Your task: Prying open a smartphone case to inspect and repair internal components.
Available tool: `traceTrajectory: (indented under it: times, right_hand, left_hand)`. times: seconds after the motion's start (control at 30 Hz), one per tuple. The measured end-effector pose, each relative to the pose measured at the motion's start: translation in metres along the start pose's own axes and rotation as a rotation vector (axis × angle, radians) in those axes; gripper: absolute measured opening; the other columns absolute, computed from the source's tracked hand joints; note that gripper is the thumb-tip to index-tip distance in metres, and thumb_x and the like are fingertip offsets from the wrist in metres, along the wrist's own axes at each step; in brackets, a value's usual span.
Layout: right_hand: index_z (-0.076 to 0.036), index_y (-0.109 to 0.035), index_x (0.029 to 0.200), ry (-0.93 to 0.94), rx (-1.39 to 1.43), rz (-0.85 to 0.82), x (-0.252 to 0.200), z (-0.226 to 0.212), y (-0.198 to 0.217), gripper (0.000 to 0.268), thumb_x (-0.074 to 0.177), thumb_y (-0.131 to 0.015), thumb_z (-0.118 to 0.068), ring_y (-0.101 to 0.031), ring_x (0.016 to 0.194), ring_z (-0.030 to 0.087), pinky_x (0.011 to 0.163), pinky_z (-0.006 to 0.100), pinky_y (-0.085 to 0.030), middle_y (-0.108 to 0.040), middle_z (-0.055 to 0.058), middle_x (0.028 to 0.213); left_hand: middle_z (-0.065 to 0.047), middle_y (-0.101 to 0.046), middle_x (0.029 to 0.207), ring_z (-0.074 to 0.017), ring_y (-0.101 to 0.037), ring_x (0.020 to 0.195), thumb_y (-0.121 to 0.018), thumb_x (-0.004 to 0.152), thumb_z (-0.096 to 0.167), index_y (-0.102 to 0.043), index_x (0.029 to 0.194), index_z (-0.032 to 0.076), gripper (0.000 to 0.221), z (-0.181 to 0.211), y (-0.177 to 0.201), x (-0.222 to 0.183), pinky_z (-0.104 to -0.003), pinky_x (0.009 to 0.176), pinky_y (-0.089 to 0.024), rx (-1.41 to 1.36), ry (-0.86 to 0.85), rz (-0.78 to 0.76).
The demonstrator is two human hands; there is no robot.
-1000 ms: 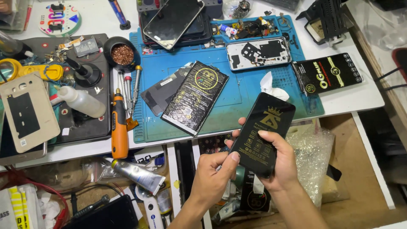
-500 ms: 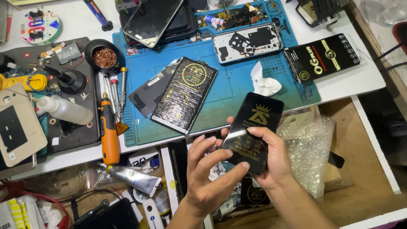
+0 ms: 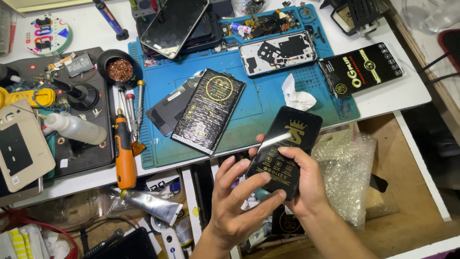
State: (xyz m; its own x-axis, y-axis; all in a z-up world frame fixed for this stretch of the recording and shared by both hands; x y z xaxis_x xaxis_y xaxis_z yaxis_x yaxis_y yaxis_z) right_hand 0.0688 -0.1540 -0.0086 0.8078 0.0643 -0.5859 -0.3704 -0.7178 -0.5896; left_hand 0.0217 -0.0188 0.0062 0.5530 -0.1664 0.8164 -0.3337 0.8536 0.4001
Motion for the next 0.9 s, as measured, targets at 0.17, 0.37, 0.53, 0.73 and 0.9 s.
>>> traceTrajectory:
  times: [0.17, 0.37, 0.53, 0.73, 0.9]
  right_hand:
    - [0.004, -0.063, 0.129, -0.015, 0.000, -0.002, 0.001, 0.001, 0.004, 0.049, 0.089, -0.049, -0.020, -0.067, 0.095, 0.037, 0.089, 0.044, -0.053, -0.069, 0.027, 0.106]
    - [0.004, -0.062, 0.131, 0.000, -0.017, 0.026, -0.001, 0.000, 0.001, 0.049, 0.091, -0.046, -0.020, -0.067, 0.098, 0.042, 0.090, 0.047, -0.052, -0.069, 0.029, 0.108]
    - [0.005, -0.062, 0.131, 0.020, -0.016, 0.038, -0.002, 0.001, 0.001, 0.049, 0.091, -0.046, -0.019, -0.067, 0.099, 0.043, 0.092, 0.047, -0.052, -0.069, 0.029, 0.109]
    - [0.002, -0.061, 0.125, 0.044, 0.070, 0.099, -0.003, 0.002, 0.002, 0.043, 0.089, -0.047, -0.018, -0.066, 0.099, 0.048, 0.093, 0.051, -0.052, -0.067, 0.028, 0.107]
    - [0.003, -0.061, 0.122, 0.139, 0.078, 0.089, -0.006, -0.001, 0.001, 0.041, 0.088, -0.048, -0.016, -0.067, 0.097, 0.047, 0.090, 0.052, -0.053, -0.067, 0.028, 0.105]
  left_hand:
    - [-0.005, -0.065, 0.121, -0.0314, -0.054, 0.125, -0.088, 0.090, 0.011, -0.080, 0.098, 0.020, 0.015, 0.002, -0.001, 0.000, -0.057, 0.111, -0.049, -0.017, -0.027, 0.031]
    - [-0.005, -0.066, 0.119, -0.0323, -0.056, 0.122, -0.086, 0.090, 0.009, -0.078, 0.097, 0.016, 0.013, 0.004, 0.001, 0.003, -0.058, 0.108, -0.051, -0.029, -0.047, 0.037]
    - [-0.007, -0.066, 0.120, -0.0317, -0.056, 0.122, -0.083, 0.092, 0.007, -0.079, 0.098, 0.016, 0.011, 0.005, 0.002, 0.004, -0.058, 0.106, -0.052, -0.012, -0.060, 0.043]
    - [-0.006, -0.066, 0.119, -0.0314, -0.059, 0.120, -0.082, 0.092, 0.006, -0.079, 0.098, 0.019, 0.015, 0.005, -0.001, 0.001, -0.056, 0.107, -0.052, 0.021, -0.069, 0.054]
    - [-0.005, -0.068, 0.118, -0.0315, -0.060, 0.118, -0.081, 0.093, 0.008, -0.078, 0.101, 0.019, 0.014, 0.004, -0.002, 0.000, -0.055, 0.106, -0.053, 0.025, -0.080, 0.046]
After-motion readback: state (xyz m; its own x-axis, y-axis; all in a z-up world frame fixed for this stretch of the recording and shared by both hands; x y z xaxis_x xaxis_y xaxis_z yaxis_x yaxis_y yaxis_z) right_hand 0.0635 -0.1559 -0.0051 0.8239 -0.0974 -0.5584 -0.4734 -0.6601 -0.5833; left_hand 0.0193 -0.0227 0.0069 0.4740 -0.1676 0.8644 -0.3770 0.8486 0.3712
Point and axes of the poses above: each hand's wrist, its own x-axis towards the middle knuckle, its own y-axis out of the back of the hand, z = x × y, the point moved 3 cm from there along x, towards the middle knuckle
